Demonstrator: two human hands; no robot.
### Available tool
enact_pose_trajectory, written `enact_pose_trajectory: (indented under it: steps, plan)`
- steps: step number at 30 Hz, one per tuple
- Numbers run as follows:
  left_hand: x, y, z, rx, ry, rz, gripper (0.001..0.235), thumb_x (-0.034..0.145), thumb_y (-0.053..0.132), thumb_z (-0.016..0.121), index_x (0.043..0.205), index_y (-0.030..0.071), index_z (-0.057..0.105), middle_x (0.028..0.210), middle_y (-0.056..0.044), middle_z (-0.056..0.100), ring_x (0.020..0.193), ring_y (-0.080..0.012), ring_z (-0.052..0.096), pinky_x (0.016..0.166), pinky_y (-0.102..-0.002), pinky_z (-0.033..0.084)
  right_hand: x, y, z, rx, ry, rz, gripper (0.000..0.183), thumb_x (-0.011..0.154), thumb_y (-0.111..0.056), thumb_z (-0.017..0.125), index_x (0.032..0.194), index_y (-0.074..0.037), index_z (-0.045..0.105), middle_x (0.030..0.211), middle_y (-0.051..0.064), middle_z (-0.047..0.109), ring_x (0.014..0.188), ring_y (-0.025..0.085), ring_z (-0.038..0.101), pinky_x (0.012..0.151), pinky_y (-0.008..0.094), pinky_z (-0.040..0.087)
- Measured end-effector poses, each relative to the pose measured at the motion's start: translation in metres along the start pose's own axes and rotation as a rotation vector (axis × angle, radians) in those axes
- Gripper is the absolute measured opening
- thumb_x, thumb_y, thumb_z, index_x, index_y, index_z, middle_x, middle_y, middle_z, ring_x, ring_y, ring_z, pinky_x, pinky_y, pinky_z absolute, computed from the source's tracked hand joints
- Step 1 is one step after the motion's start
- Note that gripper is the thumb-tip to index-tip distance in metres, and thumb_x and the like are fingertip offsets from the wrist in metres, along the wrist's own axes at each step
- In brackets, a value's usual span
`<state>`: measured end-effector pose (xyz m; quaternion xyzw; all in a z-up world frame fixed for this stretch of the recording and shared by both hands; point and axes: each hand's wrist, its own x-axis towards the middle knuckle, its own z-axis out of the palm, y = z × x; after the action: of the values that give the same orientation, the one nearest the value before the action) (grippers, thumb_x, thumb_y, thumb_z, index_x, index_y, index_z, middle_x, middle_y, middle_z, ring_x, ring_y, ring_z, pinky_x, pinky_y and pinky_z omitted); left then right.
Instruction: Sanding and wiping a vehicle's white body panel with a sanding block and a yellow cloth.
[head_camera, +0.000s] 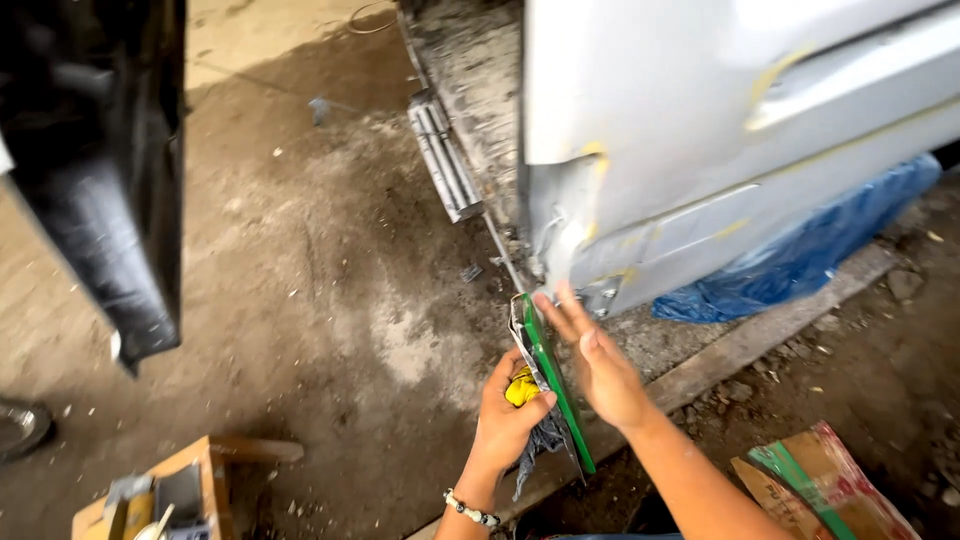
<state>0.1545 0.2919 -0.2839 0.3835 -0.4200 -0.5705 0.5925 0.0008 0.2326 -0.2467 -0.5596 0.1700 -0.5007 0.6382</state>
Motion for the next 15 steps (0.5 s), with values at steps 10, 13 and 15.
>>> enact_pose_trajectory:
  steps: [10, 13, 15]
  plan:
    - [0.094, -0.087, 0.159, 0.086, -0.262, -0.231, 0.065, 0.079, 0.000, 0.068, 0.141, 0.003, 0.052, 0.122, -0.008, 0.066, 0.107, -0.0181, 0.063, 0.094, -0.033, 0.051, -0.163, -0.078, -0.330, -1.528, 1.052, -0.257, 0.070, 0.092, 0.003, 0.069, 0.156, -0.006, 0.042, 0.151, 0.031, 0.053, 0.133, 0.040, 0.057, 0.103, 0.043, 0.049]
    - [0.115, -0.125, 0.228, 0.114, -0.303, -0.293, 0.064, 0.079, 0.001, 0.069, 0.140, 0.001, 0.052, 0.121, -0.009, 0.067, 0.109, -0.0187, 0.065, 0.095, -0.033, 0.052, -0.241, -0.103, -0.386, -0.865, 1.315, -0.012, 0.064, 0.102, 0.002, 0.053, 0.164, -0.007, 0.040, 0.129, 0.018, 0.068, 0.086, 0.019, 0.066, 0.080, 0.031, 0.055]
    - [0.132, -0.155, 0.270, 0.088, -0.333, -0.396, 0.064, 0.080, 0.003, 0.070, 0.141, 0.001, 0.050, 0.119, -0.010, 0.066, 0.107, -0.0206, 0.065, 0.093, -0.035, 0.053, -0.258, -0.133, -0.394, -0.678, 1.461, 0.170, 0.074, 0.100, -0.002, 0.056, 0.167, -0.012, 0.026, 0.106, 0.015, 0.071, 0.069, 0.011, 0.058, 0.056, 0.028, 0.049]
